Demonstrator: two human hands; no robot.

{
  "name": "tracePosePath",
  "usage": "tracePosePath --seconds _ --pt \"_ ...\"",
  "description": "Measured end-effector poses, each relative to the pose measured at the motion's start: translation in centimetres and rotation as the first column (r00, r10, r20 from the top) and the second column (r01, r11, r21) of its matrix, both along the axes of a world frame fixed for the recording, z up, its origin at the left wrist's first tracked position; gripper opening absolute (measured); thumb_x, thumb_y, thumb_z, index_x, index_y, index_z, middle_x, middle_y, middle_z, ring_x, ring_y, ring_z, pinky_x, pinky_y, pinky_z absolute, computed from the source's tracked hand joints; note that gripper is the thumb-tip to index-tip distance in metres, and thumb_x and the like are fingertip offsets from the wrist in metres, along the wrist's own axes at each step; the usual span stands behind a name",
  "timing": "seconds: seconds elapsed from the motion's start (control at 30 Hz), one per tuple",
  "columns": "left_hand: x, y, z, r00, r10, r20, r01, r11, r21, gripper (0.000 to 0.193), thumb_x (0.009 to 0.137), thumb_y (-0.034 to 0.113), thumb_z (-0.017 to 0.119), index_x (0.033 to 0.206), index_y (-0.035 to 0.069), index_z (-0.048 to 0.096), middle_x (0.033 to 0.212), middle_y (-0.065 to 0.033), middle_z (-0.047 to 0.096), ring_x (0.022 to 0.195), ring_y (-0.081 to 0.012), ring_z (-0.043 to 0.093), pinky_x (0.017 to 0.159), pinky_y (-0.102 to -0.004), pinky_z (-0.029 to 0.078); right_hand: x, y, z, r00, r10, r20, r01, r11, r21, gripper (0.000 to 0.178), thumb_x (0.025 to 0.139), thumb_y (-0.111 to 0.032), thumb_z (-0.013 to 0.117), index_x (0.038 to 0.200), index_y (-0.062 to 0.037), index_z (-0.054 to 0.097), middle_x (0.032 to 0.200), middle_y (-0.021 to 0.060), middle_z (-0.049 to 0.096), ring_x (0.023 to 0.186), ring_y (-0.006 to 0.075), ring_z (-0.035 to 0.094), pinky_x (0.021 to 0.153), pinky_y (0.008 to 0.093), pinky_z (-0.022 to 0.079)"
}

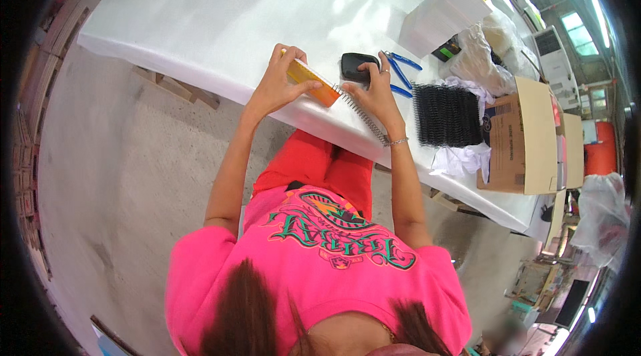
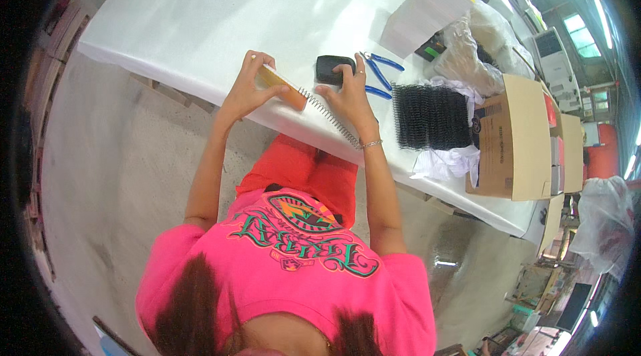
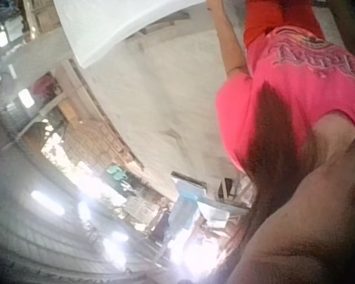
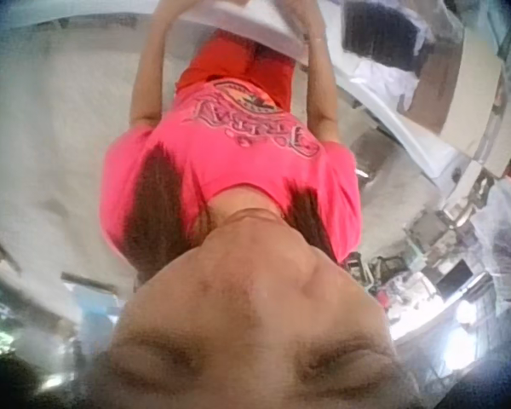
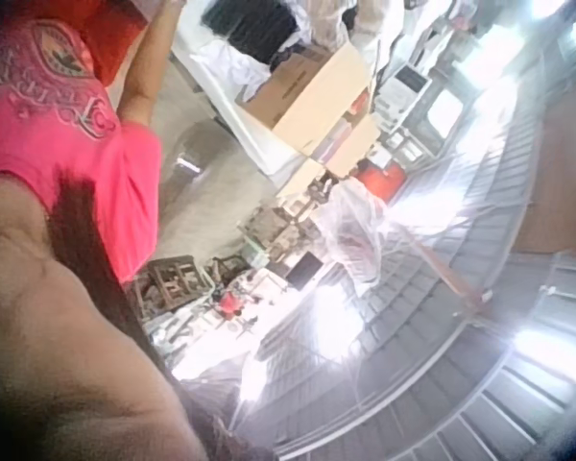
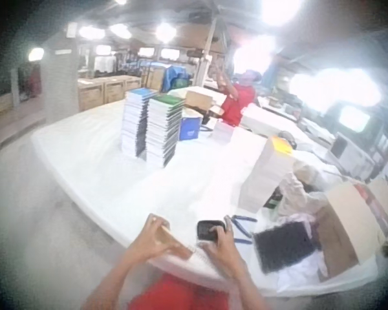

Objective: The person assembles spiral-bound notebooks by inserting black plastic coils into the spine of yellow-covered notebooks. They use pliers to secure the coils and a small black tool to press them into place. Completed notebooks are stacked on the table.

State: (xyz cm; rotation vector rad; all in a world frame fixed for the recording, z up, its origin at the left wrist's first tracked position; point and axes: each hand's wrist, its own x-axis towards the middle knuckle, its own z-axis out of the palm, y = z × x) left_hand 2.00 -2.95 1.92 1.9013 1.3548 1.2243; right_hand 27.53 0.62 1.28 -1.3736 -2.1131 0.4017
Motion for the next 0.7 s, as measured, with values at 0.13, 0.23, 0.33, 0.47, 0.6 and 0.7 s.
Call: tracePosePath --seconds 0.13,0.23,0.33,0.47,0.6,0.7 --pt "0.8 0.4 -0.5 0.999 -0.024 0.035 0.023 1.0 0.018 0.06 0.071 0.036 0.086 0.112 0.008 0.052 0.113 -0.0099 0.043 0.107 -0.0276 0.052 0.09 -0.038 0.047 0.2 0.3 -0.7 0.999 -0.032 -0.034 0.035 0.993 0.11 0.048 0.081 -0.026 0.08 0.114 -0.001 0.055 0.146 0.0388 0.028 0.13 0.0516 0.039 0.105 0.0477 0.039" --pt "1.0 0.3 -0.6 0.996 -0.03 0.081 0.027 0.999 0.044 0.061 0.07 0.035 0.087 0.113 0.01 0.051 0.112 -0.0089 0.043 0.108 -0.0261 0.05 0.092 -0.0372 0.045 0.1 0.3 -0.1 0.99 -0.039 -0.137 0.047 0.997 0.054 0.046 0.084 -0.03 0.077 0.111 -0.0006 0.055 0.144 0.0326 0.036 0.129 0.0421 0.045 0.103 0.0439 0.042" --pt "1.1 0.3 -0.8 0.99 -0.036 0.135 0.032 0.999 0.035 0.061 0.069 0.034 0.087 0.112 0.012 0.05 0.11 -0.0079 0.043 0.106 -0.0247 0.049 0.092 -0.0368 0.044 0.9 -0.2 1.3 0.837 -0.057 -0.544 -0.098 0.963 -0.252 0.044 0.09 -0.039 0.071 0.105 -0.0018 0.055 0.145 0.0245 0.041 0.129 0.0308 0.048 0.104 0.0396 0.043" --pt "1.4 0.3 -0.9 0.985 -0.043 0.169 0.04 0.999 0.023 0.06 0.068 0.034 0.087 0.109 0.012 0.049 0.107 -0.0073 0.044 0.102 -0.024 0.049 0.089 -0.0367 0.044 2.0 -1.6 2.6 0.388 -0.104 -0.916 -0.567 0.756 -0.326 0.052 0.089 -0.055 0.066 0.092 -0.0059 0.05 0.143 0.0224 0.046 0.124 0.0242 0.053 0.106 0.0379 0.045" --pt "1.6 0.4 -1.2 0.985 -0.067 0.156 0.067 0.998 0.006 0.061 0.067 0.034 0.088 0.109 0.012 0.048 0.106 -0.0073 0.044 0.101 -0.0236 0.049 0.089 -0.0364 0.043 2.1 -3.3 5.4 0.668 0.006 -0.744 -0.546 0.683 -0.485 0.042 0.083 -0.042 0.076 0.087 -0.006 0.053 0.139 0.0206 0.051 0.124 0.0233 0.053 0.104 0.0364 0.044" --pt "2.0 0.5 -1.0 0.984 -0.092 0.15 0.098 0.995 -0.032 0.065 0.067 0.033 0.088 0.113 0.012 0.047 0.11 -0.0069 0.045 0.106 -0.0242 0.048 0.093 -0.0373 0.041 3.4 -2.4 4.7 0.966 -0.024 -0.256 -0.069 0.935 -0.348 0.033 0.081 -0.03 0.08 0.079 -0.0046 0.059 0.136 0.017 0.057 0.121 0.0237 0.055 0.095 0.0309 0.043"
